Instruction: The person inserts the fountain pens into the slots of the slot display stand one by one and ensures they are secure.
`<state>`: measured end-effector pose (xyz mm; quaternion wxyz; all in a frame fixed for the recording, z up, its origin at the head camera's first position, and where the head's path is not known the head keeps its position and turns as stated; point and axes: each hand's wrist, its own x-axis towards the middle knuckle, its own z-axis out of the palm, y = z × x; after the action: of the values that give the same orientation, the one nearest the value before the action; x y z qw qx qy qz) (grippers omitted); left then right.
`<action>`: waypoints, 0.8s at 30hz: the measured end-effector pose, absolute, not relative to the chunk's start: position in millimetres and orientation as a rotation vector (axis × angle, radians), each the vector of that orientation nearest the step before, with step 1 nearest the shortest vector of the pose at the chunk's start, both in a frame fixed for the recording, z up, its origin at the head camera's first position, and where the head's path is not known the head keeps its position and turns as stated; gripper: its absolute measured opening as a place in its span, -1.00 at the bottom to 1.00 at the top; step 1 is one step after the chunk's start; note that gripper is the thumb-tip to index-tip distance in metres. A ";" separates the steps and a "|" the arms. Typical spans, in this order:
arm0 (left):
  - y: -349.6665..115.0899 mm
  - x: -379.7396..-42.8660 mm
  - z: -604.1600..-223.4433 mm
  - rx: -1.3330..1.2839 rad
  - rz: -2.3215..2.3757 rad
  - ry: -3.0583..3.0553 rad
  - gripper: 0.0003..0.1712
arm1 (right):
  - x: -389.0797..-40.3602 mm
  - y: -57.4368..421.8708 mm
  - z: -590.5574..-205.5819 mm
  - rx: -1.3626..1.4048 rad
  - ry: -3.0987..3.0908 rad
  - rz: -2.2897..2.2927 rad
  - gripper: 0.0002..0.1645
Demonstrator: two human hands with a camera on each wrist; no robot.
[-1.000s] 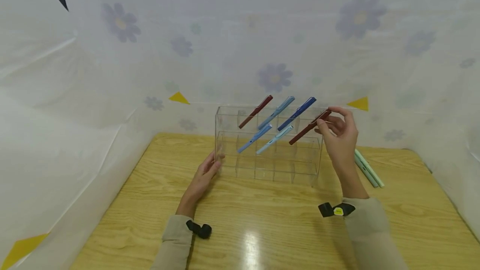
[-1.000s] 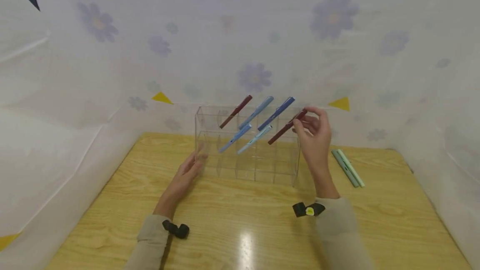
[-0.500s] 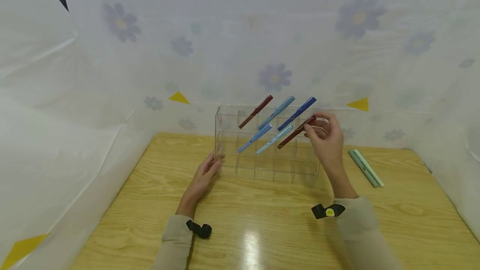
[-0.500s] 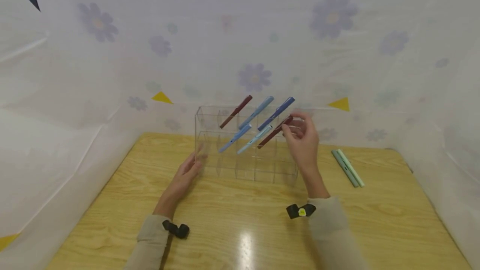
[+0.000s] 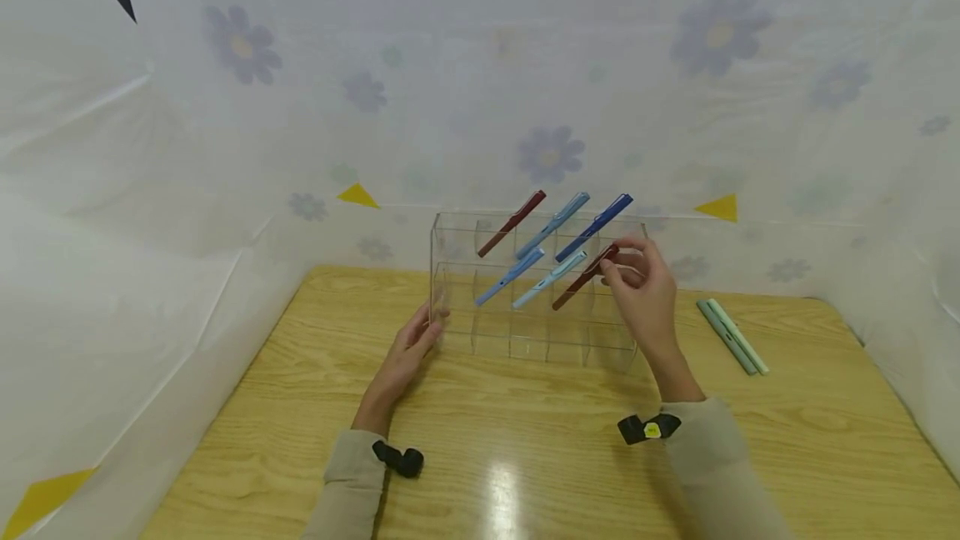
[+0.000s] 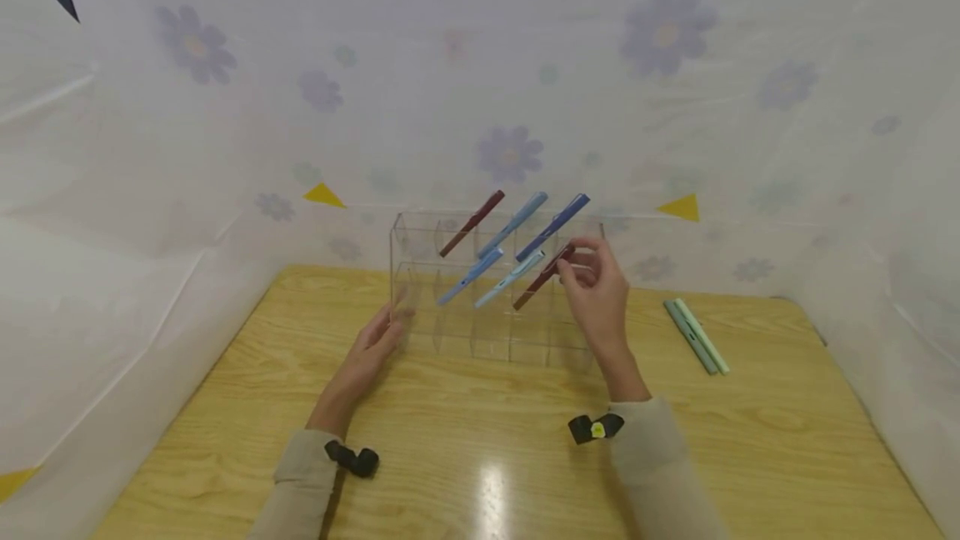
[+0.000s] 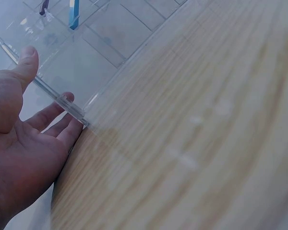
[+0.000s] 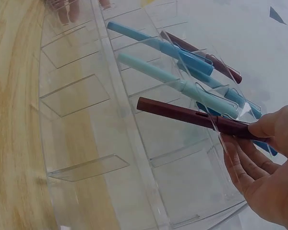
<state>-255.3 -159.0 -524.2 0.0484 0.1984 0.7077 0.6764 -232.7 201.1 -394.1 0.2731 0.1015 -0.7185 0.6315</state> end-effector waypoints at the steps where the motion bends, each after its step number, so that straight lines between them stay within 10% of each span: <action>1: -159.2 -255.2 -524.2 0.610 2.061 2.156 -0.37 | -234.0 201.3 -396.9 0.269 -1.945 1.682 -0.62; 24: -158.7 -253.6 -520.9 0.590 2.066 2.145 -0.38 | -239.0 212.9 -412.2 0.111 -2.167 1.179 -0.73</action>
<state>-253.6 -158.7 -520.9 0.0530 0.1941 0.7056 0.6795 -239.0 212.9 -412.2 0.3296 0.0424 -0.8285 0.4508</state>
